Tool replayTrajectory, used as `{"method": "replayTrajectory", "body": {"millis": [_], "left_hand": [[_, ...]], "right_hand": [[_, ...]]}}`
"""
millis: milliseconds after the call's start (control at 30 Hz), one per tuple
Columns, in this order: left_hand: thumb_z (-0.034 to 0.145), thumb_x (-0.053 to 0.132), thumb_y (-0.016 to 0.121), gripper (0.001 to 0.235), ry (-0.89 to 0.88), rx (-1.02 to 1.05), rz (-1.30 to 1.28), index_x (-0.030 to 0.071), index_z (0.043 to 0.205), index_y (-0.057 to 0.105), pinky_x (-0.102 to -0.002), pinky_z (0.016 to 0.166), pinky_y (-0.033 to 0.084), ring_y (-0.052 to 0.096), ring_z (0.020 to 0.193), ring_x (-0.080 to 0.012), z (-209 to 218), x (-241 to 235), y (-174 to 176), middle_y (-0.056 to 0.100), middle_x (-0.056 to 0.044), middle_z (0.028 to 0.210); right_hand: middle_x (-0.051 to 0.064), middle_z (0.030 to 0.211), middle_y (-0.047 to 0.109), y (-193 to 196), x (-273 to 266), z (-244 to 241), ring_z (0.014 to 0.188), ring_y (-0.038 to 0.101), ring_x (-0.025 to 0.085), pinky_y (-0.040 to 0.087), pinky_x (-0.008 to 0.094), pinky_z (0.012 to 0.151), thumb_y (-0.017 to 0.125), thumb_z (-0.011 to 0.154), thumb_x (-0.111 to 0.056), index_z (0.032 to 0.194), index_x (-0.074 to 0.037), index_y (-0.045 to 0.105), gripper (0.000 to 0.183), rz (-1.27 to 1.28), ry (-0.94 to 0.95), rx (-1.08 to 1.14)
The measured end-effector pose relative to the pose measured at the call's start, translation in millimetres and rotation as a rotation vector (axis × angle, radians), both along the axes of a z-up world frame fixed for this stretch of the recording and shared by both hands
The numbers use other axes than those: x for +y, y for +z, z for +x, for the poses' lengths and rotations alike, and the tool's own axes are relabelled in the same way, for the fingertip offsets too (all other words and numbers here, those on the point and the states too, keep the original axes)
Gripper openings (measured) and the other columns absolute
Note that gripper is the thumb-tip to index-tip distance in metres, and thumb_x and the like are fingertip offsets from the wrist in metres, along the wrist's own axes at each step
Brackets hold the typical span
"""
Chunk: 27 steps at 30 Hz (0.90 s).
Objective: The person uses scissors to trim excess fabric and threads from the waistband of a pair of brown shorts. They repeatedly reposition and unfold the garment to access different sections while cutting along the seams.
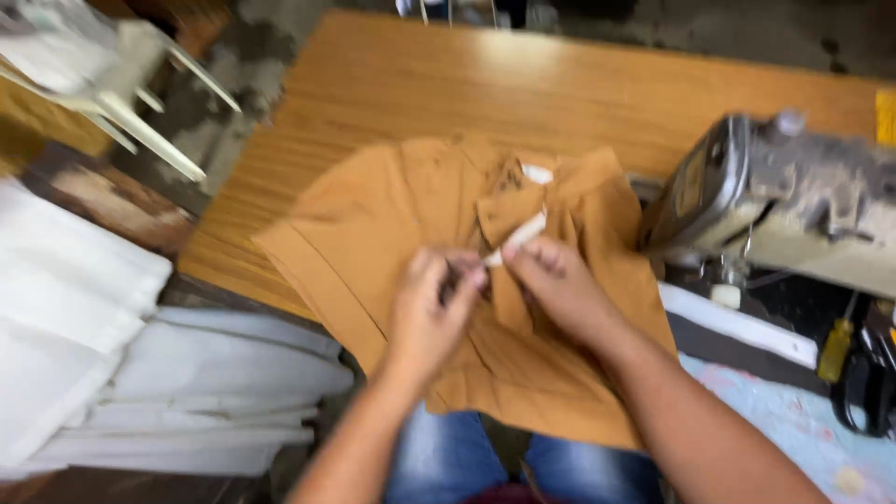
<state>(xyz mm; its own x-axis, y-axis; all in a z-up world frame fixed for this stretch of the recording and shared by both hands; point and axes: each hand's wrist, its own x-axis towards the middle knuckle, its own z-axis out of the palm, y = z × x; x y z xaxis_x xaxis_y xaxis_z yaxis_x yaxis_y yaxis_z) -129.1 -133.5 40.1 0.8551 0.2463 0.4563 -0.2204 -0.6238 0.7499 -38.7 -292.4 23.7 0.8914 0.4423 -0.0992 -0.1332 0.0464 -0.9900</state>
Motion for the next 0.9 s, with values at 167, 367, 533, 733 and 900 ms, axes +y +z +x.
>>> {"method": "replayTrajectory", "body": {"millis": [167, 367, 533, 733, 900], "left_hand": [[0.087, 0.014, 0.081, 0.023, 0.077, -0.04, -0.157, 0.014, 0.109, 0.074, -0.036, 0.08, 0.058, 0.074, 0.093, -0.0254, -5, -8, -20, 0.072, -0.005, 0.098], [0.084, 0.01, 0.081, 0.033, 0.069, -0.107, -0.135, 0.019, 0.115, 0.076, -0.038, 0.082, 0.061, 0.075, 0.095, -0.0267, -6, -7, -35, 0.072, -0.003, 0.103], [0.089, 0.009, 0.076, 0.009, 0.083, -0.165, -0.228, 0.01, 0.095, 0.069, -0.04, 0.066, 0.052, 0.064, 0.071, -0.0287, -6, 0, -41, 0.068, -0.01, 0.088], [0.096, 0.013, 0.071, 0.006, 0.064, -0.151, -0.253, 0.009, 0.093, 0.068, -0.039, 0.066, 0.051, 0.064, 0.071, -0.0337, -10, -2, -23, 0.067, -0.012, 0.082], [0.095, 0.014, 0.072, 0.006, 0.09, -0.101, -0.283, 0.01, 0.096, 0.067, -0.039, 0.065, 0.05, 0.062, 0.069, -0.0291, -10, -4, -30, 0.069, -0.011, 0.077]], "right_hand": [[-0.001, 0.052, 0.058, 21, 10, -11, 0.049, 0.05, 0.006, 0.045, 0.022, 0.048, 0.073, 0.095, -0.012, 0.082, -0.009, 0.068, 0.014, -0.041, 0.114, -0.247], [-0.002, 0.054, 0.051, 0, 5, -6, 0.055, 0.048, 0.008, 0.044, 0.024, 0.051, 0.071, 0.096, -0.019, 0.089, -0.009, 0.07, 0.012, -0.169, 0.202, -0.393], [0.0, 0.056, 0.054, 20, 7, -11, 0.056, 0.054, 0.008, 0.048, 0.022, 0.055, 0.066, 0.098, -0.013, 0.097, -0.006, 0.07, 0.008, -0.095, 0.283, -0.342], [-0.002, 0.068, 0.057, 15, 4, -8, 0.068, 0.053, 0.009, 0.05, 0.025, 0.064, 0.068, 0.095, -0.008, 0.101, -0.007, 0.071, 0.007, -0.128, 0.322, -0.381], [0.006, 0.076, 0.066, 10, 3, -7, 0.075, 0.065, 0.016, 0.055, 0.033, 0.069, 0.076, 0.088, -0.011, 0.098, -0.009, 0.075, 0.01, -0.236, 0.273, -0.543]]}}
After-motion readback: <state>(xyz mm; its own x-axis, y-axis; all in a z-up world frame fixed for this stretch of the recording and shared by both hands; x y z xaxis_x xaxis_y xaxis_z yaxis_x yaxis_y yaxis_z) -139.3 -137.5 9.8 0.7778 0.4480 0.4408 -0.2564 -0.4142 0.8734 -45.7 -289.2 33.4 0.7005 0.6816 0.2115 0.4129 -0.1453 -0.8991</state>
